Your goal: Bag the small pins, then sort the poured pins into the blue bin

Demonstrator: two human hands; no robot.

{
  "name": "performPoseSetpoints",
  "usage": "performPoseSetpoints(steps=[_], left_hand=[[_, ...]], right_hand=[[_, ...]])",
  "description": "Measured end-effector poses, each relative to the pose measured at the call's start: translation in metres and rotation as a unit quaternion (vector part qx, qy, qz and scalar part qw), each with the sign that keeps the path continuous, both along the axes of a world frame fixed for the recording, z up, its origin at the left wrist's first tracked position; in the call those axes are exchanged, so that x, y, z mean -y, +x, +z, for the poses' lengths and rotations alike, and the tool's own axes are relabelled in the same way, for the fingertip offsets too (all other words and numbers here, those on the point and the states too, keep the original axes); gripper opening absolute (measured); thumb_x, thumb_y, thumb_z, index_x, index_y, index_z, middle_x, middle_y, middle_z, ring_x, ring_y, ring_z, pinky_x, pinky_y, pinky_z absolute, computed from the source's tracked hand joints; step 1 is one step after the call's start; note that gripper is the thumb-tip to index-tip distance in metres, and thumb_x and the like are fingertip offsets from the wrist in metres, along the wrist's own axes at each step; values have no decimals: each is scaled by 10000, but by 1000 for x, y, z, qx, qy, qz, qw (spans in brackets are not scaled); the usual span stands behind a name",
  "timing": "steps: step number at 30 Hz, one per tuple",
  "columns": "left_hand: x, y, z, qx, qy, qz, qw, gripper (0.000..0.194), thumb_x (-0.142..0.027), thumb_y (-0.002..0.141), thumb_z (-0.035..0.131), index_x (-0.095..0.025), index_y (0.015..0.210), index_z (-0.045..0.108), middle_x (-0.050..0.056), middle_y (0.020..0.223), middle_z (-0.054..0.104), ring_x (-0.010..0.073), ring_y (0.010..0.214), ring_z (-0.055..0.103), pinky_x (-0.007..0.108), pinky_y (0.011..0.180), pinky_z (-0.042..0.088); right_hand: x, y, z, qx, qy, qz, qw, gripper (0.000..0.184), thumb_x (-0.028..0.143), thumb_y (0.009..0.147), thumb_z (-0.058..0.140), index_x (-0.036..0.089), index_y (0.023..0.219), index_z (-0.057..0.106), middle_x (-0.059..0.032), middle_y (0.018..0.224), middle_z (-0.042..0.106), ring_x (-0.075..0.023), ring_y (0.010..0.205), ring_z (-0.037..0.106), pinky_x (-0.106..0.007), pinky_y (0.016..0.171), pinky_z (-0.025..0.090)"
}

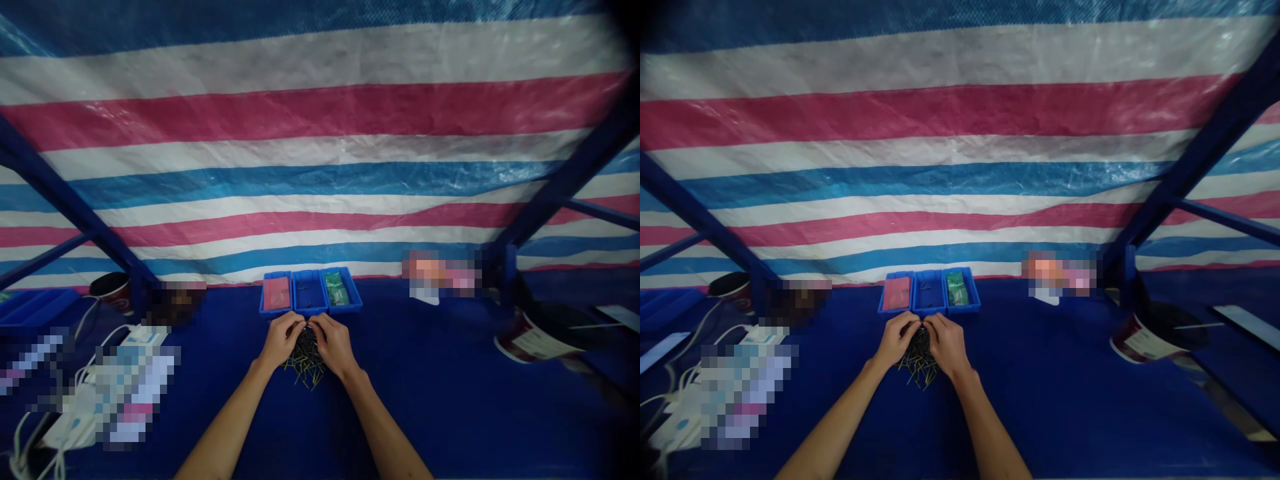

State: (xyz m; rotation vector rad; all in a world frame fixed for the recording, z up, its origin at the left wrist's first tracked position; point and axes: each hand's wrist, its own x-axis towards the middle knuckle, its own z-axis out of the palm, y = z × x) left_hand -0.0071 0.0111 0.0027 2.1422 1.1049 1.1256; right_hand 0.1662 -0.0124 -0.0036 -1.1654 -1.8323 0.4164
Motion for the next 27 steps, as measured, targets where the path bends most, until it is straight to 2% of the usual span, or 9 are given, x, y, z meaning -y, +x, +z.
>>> performPoseSetpoints(steps=[4,9,15,24,27], left_hand=[[-1,-1,-1,4,3,-6,1000,267,-318,993,484,-164,844,645,33,777,617,143,692,556,249,685,429],[-2,-1,-4,7,-11,11,1000,270,-324,992,485,-160,840,636,22,768,616,136,680,550,238,680,422],[0,0,0,-3,-24,8,1000,280,-352,990,481,-160,858,637,15,740,601,127,629,511,225,625,392],[2,1,0,-7,-14,1,1000,247,-307,991,487,-161,855,634,12,744,595,121,628,504,229,627,382],[1,1,0,-4,-15,5,1000,253,-312,994,482,-163,856,633,9,738,589,121,628,509,229,626,384]], right_hand=[[1,0,2,10,-5,-5,1000,224,233,1029,445,220,1008,667,-49,877,688,-193,805,666,-280,761,475],[-1,0,-2,-26,14,13,999,224,231,1009,497,240,1157,665,-57,1026,709,-207,922,673,-294,843,493],[-3,-1,-6,-33,27,4,999,230,228,1019,473,241,1060,699,-50,944,714,-196,850,682,-285,816,507],[0,-2,-2,26,13,-23,999,239,257,1035,435,220,981,664,-48,840,673,-192,766,654,-273,709,460],[-1,-2,-2,17,7,-16,1000,208,267,1033,456,229,1055,658,-45,886,690,-190,784,661,-271,718,461]])
